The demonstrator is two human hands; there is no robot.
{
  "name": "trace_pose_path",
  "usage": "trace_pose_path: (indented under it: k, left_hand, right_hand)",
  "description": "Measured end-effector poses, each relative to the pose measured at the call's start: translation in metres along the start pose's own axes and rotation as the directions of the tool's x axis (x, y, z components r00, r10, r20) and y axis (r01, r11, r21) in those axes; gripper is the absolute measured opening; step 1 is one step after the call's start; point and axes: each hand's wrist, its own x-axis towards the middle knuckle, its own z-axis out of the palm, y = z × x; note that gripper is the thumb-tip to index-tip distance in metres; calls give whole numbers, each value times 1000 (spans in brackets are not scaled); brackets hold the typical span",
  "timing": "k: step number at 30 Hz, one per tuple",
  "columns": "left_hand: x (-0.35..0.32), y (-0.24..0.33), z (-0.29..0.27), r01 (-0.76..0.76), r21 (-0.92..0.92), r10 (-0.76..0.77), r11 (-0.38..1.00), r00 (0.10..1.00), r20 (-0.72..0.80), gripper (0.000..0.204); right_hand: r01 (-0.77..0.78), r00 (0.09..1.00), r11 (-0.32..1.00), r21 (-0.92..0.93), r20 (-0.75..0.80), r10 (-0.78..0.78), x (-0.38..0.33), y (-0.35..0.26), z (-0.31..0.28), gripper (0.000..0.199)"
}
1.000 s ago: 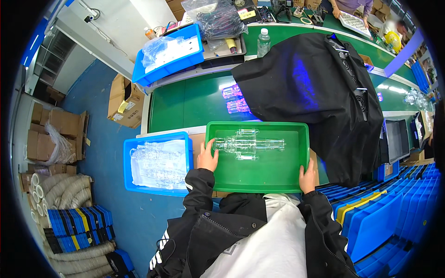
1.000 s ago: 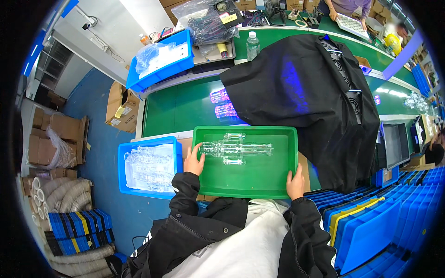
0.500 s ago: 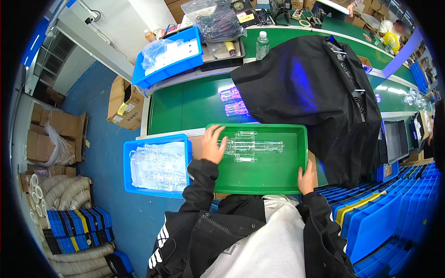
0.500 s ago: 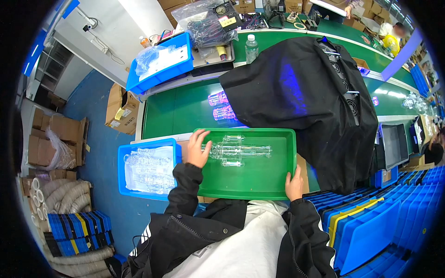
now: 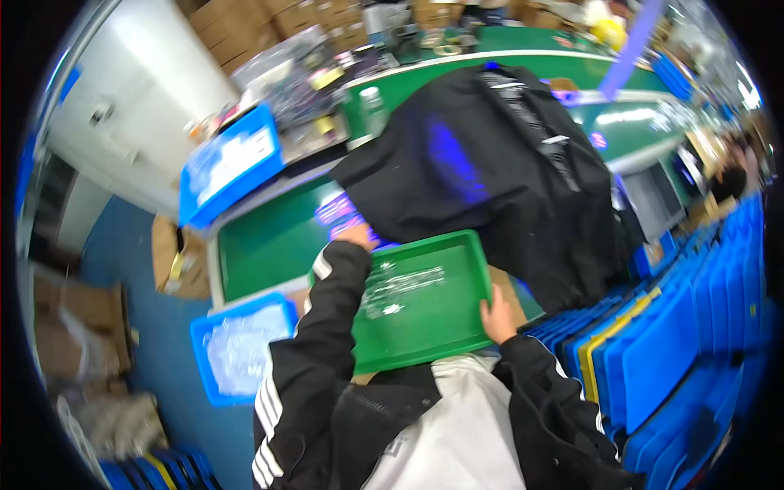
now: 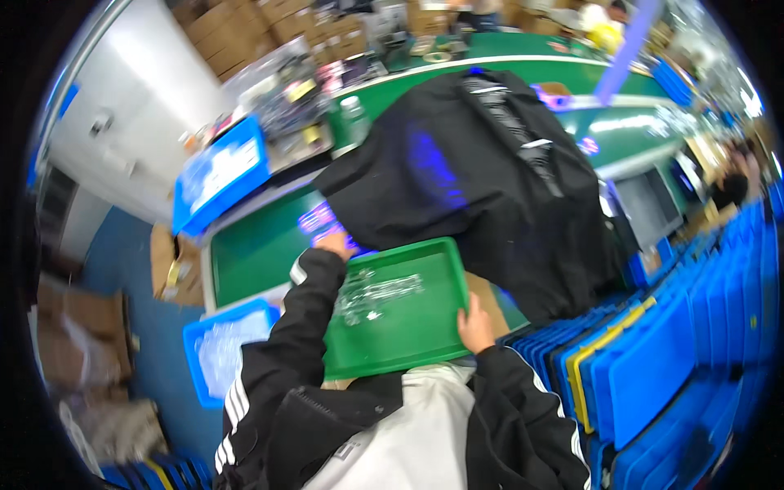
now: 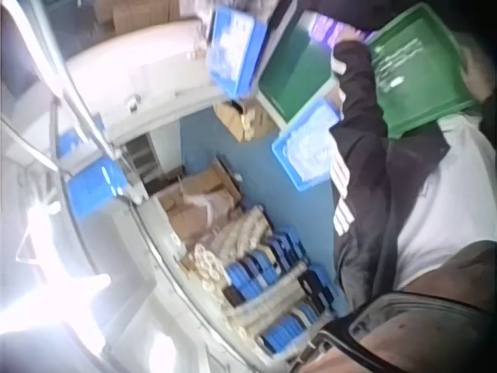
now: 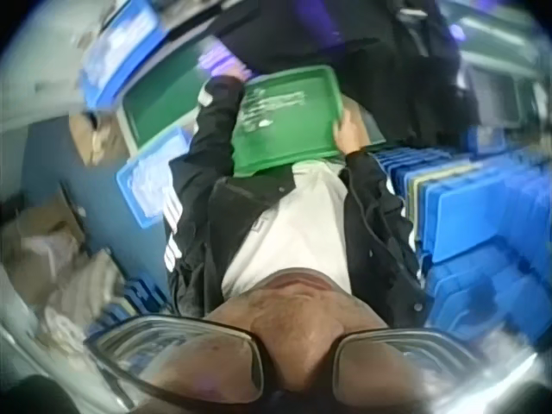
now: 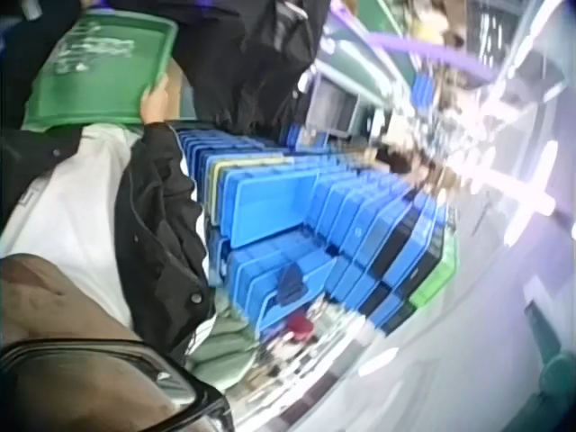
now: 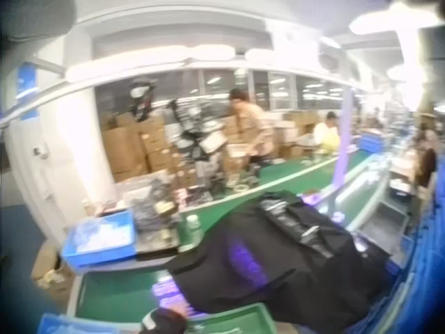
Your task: Inspecting and organizing transparent plastic components into color-coded trays on a factory production line.
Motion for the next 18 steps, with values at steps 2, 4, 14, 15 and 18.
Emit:
trace_pose_path:
  k: [2, 4, 14, 15, 18]
  left_hand:
    - [-10, 5, -21, -29, 39, 28, 999, 999, 26, 48]
    - [-5, 3, -12, 6, 34, -3, 999, 994, -107, 44]
    - [4, 6, -8, -72, -10, 70, 997, 990, -126, 41]
    - [4, 8, -10, -81, -7, 80, 997, 989, -128, 41]
    - [-3, 11, -24, -127, -36, 119, 991, 976, -180, 40]
  right_hand:
    - [-4, 1000, 1000, -7, -12, 4, 1, -3, 0, 46]
    - [-28, 998, 1000, 14, 51, 27, 1, -9, -9, 47]
    - [-43, 999, 999, 0, 24, 43, 1, -9, -10, 45]
    - [-49, 999, 999, 1, 17, 49, 1, -8, -10, 45]
    - [-32, 999, 999, 23, 1, 32, 1, -3, -8, 46]
